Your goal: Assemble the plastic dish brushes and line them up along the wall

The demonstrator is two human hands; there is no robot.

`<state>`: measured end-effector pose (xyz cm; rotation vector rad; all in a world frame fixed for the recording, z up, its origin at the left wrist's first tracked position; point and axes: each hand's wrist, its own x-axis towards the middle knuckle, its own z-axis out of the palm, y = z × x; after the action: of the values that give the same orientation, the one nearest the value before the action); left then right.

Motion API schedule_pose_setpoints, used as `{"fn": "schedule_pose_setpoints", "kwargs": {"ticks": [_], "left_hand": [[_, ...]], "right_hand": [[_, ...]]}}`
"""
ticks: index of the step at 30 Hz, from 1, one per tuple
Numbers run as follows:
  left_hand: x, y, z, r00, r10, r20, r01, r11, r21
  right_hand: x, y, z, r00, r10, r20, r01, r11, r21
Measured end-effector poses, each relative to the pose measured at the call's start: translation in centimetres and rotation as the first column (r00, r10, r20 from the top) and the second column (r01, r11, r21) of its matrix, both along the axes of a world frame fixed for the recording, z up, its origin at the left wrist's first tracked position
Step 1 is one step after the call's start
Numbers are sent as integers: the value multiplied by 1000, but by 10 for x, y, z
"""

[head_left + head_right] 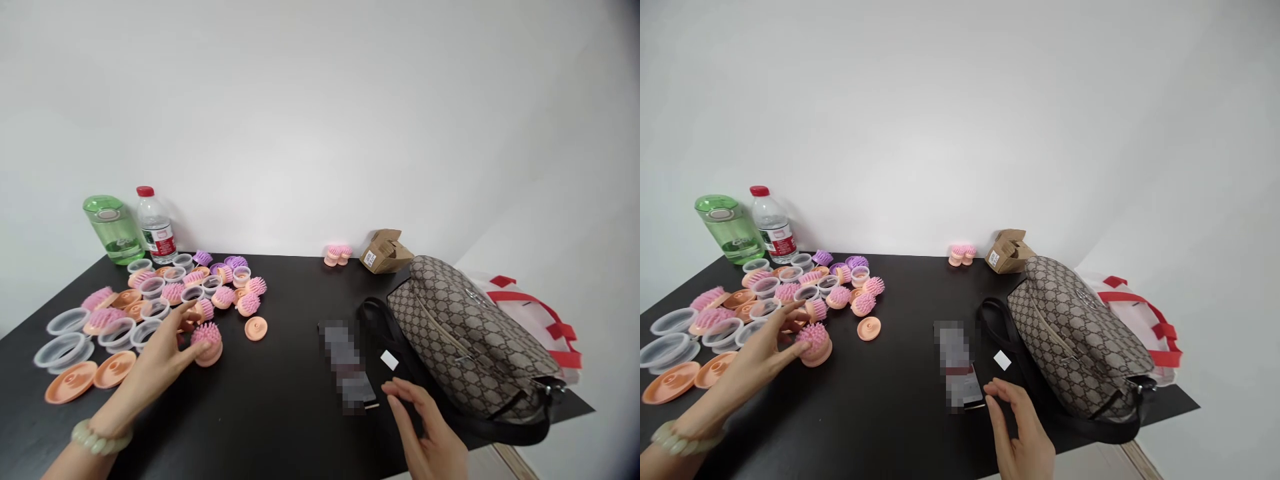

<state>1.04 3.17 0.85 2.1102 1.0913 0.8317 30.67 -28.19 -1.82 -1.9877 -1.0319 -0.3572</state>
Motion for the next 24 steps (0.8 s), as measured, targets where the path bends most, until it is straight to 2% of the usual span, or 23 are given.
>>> {"fn": "schedule_pose_setpoints", "kwargs": {"ticks": [3,6,9,11,13,15,18,21,24], "left_hand": [[0,-1,6,996,47,81,-47,999,6],[1,-3,9,985,73,158,-76,997,13],[3,-6,11,965,109,240,-115,993,13],[3,-8,12,945,144,295,-150,989,-3],[2,-8,12,920,186,346,-187,982,-31],[0,-7,10,888,230,398,-220,973,-70],[-2,-4,9,832,281,478,-230,959,-164],[-4,-5,10,789,300,537,-213,952,-219],[-5,-7,12,799,285,530,-230,958,-168]], "right_hand": [[-10,-6,22,998,36,51,-38,999,29],[-23,-4,52,999,33,-21,-29,988,153],[-36,10,79,992,96,-80,-73,963,259],[-41,29,92,980,194,-37,-181,959,216],[-47,55,99,943,331,31,-332,937,112],[-56,86,101,881,470,56,-470,882,0],[-80,135,93,795,607,-7,-601,786,-143],[-111,174,74,725,683,-91,-678,684,-270],[-140,200,49,701,706,-99,-699,654,-290]]}}
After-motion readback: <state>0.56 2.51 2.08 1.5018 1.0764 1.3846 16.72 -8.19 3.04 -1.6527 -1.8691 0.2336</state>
